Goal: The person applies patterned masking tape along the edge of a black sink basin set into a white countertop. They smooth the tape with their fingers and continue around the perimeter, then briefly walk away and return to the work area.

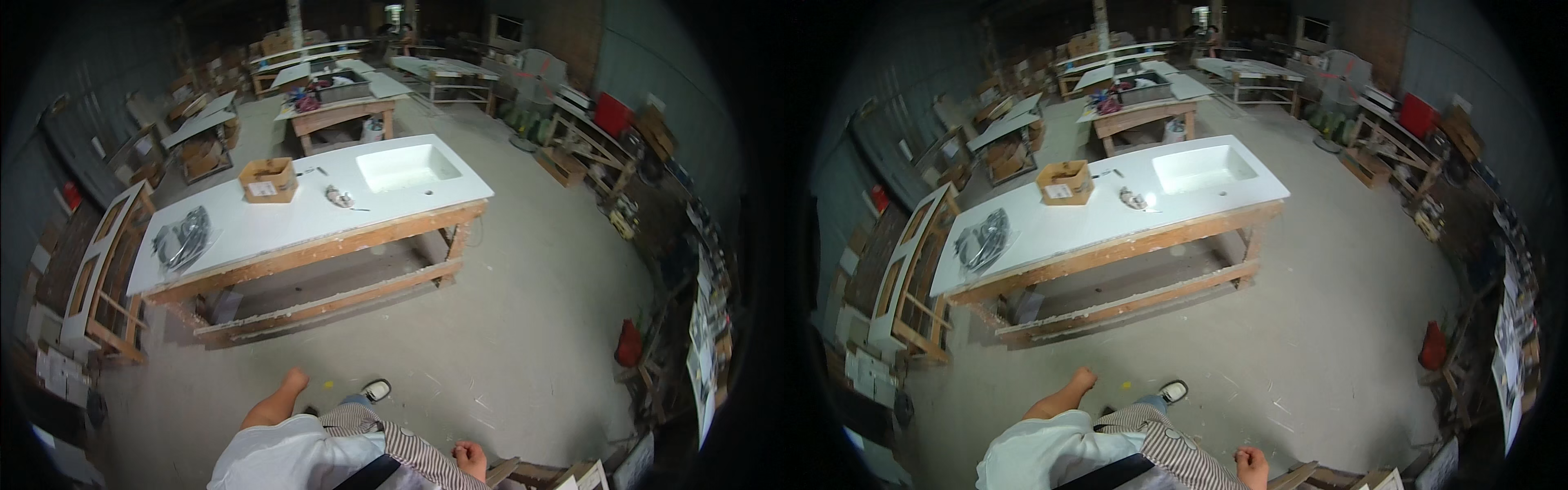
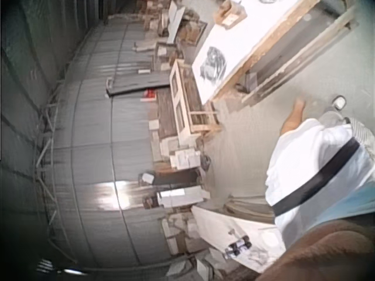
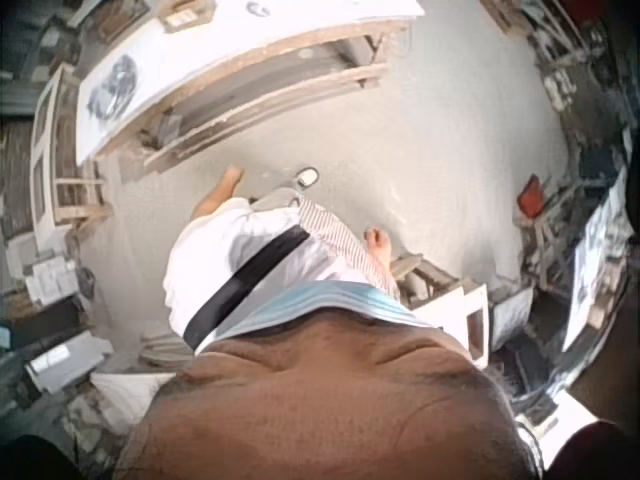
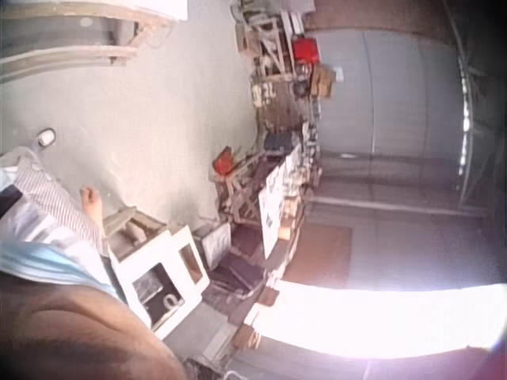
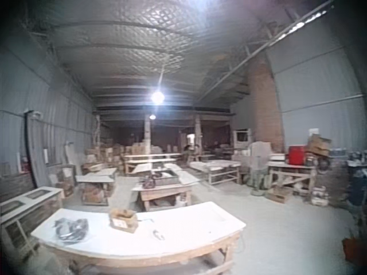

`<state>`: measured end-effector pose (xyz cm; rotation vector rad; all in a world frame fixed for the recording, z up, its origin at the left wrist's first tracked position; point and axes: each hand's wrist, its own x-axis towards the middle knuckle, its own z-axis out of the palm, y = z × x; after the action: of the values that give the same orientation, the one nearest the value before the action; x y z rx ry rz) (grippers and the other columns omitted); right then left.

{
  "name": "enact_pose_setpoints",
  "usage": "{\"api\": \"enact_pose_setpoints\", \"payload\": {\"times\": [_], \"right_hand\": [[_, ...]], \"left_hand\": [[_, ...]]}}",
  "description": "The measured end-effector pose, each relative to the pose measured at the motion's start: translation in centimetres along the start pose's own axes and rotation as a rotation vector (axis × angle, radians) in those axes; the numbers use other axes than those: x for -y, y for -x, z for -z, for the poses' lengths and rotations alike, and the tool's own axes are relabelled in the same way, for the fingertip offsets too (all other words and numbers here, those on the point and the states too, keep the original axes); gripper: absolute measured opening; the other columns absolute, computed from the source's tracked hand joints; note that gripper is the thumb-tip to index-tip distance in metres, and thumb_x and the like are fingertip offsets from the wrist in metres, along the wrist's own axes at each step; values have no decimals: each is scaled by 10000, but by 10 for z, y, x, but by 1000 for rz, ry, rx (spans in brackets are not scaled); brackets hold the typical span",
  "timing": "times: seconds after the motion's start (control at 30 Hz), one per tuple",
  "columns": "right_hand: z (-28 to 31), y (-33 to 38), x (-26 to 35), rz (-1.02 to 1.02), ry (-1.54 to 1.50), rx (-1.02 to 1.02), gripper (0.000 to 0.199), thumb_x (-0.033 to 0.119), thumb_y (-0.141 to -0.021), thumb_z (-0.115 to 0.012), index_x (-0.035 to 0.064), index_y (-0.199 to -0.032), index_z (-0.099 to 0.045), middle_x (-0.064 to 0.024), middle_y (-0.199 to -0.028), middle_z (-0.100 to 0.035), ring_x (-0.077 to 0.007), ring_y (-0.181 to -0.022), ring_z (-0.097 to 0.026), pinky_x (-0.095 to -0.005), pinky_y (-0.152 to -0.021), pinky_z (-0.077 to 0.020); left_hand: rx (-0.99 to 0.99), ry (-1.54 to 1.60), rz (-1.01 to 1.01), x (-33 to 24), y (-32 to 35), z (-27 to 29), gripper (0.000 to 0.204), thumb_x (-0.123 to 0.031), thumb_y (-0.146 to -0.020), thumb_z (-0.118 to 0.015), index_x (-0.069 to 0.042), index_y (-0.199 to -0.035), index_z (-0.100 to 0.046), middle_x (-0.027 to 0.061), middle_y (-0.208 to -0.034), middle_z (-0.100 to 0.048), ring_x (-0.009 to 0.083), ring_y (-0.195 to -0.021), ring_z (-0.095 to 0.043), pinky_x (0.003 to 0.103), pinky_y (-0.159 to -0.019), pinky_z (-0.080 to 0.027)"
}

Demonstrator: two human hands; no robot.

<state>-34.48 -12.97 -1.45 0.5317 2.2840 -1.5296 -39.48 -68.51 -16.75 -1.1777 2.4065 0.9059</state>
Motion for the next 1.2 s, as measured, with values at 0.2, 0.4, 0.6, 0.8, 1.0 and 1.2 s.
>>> {"api": "enact_pose_setpoints", "payload": {"times": [0.2,0.4,0.6,0.8,1.0,1.2], "right_hand": [[-34,-93,-89,-100,-138,561,269,199,-985,-603,0,-1156,-665,-58,-934,-727,-107,-822,-656,-268,-751,-531],[-69,-159,-114,-446,282,355,301,215,-958,-616,12,-1175,-659,-85,-1053,-716,-138,-924,-644,-295,-841,-518],[-116,-89,94,-572,99,-5,294,221,-966,-615,1,-1158,-654,-95,-1041,-710,-150,-919,-639,-302,-851,-513],[-139,-72,136,-671,-37,-187,290,226,-973,-615,-9,-1140,-649,-104,-1028,-705,-162,-914,-634,-310,-860,-508],[-166,-55,165,-565,-30,-268,324,263,-966,-619,10,-1163,-660,-116,-1055,-708,-196,-989,-649,-310,-906,-499],[-172,-32,180,-303,-62,-402,329,358,-965,-604,58,-1068,-693,-163,-942,-710,-277,-914,-689,-362,-797,-526]], "left_hand": [[-175,50,-122,-37,-30,57,378,-321,-925,-532,5,-982,-714,270,-1018,-678,489,-958,-625,519,-846,-496],[-353,87,-744,-250,-131,128,226,-205,-881,-633,-31,-1017,-683,219,-962,-661,411,-954,-627,468,-817,-510],[-304,-225,-879,-419,-227,152,464,-213,-860,-706,21,-1237,-573,209,-1198,-585,379,-1156,-556,452,-982,-462],[-334,-347,-724,-467,-282,123,596,-286,-838,-727,15,-1309,-521,172,-1322,-527,325,-1276,-471,436,-1089,-378],[-359,-337,-1131,-444,-304,78,255,-146,-878,-588,-52,-1099,-672,136,-1063,-623,327,-1087,-564,453,-988,-437],[-497,-131,-1319,-442,-269,89,71,-113,-812,-670,-54,-773,-671,139,-758,-635,327,-715,-607,491,-712,-436]]}}
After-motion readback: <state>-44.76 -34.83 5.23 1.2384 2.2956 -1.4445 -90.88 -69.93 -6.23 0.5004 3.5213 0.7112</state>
